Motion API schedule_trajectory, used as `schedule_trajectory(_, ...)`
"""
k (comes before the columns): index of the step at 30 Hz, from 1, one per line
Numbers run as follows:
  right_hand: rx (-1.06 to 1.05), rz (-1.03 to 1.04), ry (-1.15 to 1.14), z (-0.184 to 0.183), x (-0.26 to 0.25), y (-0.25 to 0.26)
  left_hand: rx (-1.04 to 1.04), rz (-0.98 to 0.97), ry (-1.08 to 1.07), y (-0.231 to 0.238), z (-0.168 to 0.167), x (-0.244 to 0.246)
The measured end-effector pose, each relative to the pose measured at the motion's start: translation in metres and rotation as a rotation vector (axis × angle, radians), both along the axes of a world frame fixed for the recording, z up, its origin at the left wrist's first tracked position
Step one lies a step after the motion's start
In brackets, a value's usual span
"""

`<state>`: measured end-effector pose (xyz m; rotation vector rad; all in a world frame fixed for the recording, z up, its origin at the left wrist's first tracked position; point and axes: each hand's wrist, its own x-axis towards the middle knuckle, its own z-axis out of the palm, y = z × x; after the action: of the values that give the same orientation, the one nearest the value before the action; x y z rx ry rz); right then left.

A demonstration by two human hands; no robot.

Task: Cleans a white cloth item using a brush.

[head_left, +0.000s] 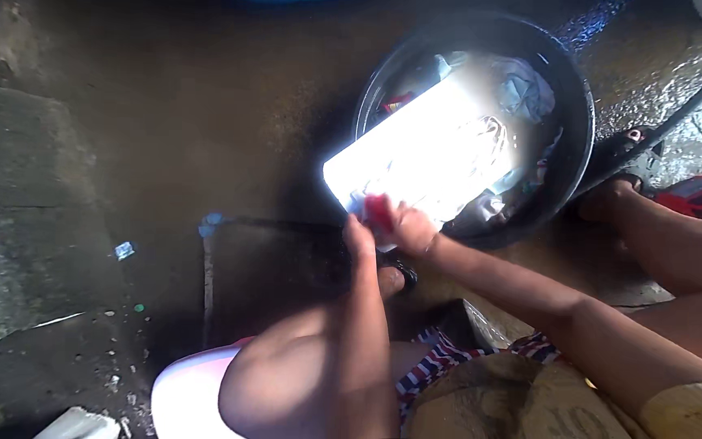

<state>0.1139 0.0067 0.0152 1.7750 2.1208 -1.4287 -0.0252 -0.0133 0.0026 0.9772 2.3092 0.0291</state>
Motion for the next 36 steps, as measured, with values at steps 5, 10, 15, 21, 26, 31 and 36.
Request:
schedule_trajectory(5, -0.074, -0.151, -0.12, -0.032, 0.076, 0.046, 0.072, 0.153, -0.096, -0.008, -0.009, -0.011)
schedule_trajectory(10, -0.062, -0.468, -0.323, -0.025, 0.113, 0.08, 0.109, 0.216, -0.12, -0.01, -0.019, -0.011)
schedule_trajectory(15, -0.074, -0.027, -0.035, 0.008, -0.008, -0.027, 0.098, 0.166, -0.07, -0.01, -0.009, -0.005)
schedule_trajectory(21, -0.073, -0.473, -0.284, -0.032, 0.123, 0.014, 0.107, 0.148, -0.082, -0.012, -0.012, -0.007)
schedule_trajectory(26, -0.001, -0.456, -0.294, -0.004, 0.073, 0.002, 0.118, 0.179, -0.105, -0.009, -0.013, -0.006)
schedule_trajectory(31, -0.096, -0.075, -0.099, 0.001, 0.026, -0.042, 0.093, 0.153, -0.108, -0.006, -0.01, -0.009)
schedule_trajectory(36, -0.064, -0.49, -0.366, -0.036, 0.134, 0.01, 0.091, 0.158, -0.126, -0.007, -0.015, -0.011)
